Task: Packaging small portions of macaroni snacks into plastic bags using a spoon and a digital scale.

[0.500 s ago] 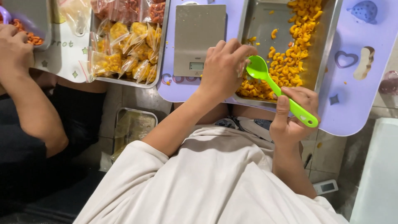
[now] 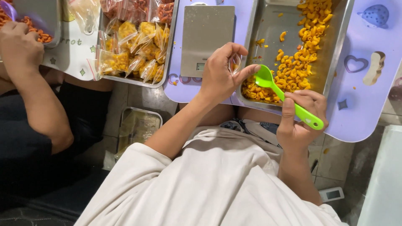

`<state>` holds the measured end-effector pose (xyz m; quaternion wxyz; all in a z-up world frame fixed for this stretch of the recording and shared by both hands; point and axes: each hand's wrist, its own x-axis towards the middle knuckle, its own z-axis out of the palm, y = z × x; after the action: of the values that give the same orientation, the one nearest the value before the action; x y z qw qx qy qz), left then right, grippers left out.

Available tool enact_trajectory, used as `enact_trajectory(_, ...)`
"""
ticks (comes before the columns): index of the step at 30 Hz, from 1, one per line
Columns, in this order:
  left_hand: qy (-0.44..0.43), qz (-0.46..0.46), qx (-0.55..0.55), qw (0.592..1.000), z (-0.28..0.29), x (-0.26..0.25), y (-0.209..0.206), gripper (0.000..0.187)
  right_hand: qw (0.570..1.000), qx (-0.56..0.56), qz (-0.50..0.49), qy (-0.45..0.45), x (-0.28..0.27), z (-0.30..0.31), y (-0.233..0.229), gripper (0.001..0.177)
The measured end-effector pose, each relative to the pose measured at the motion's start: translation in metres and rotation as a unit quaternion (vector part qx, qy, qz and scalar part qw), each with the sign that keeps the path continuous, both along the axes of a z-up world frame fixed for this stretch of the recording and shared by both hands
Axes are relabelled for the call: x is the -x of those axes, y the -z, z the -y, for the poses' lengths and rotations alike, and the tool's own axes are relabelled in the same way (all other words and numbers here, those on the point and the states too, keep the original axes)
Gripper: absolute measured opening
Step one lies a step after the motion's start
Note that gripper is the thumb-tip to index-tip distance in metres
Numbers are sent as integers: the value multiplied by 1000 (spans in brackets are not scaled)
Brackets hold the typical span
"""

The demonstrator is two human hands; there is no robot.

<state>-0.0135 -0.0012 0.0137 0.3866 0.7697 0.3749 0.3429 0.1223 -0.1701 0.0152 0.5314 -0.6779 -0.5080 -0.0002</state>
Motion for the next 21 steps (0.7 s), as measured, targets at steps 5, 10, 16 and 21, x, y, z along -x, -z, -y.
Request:
enact_trajectory(5,6,8,55,998,2,0,-4,51,997,-21,-72,7,3,-1,4,18)
enact_trajectory(10,20,19,65,998,5,-3,-6,55,982,-51,-182,25,6,-1,4,18)
enact_trajectory(16,7,27,36,999,4,-5,2,41,977,-75,-193,56,4,-1,4,21)
enact_trajectory(21,2,28,-18,999,4,-6,13,22,975,-144,-155,71,2,-3,7,23)
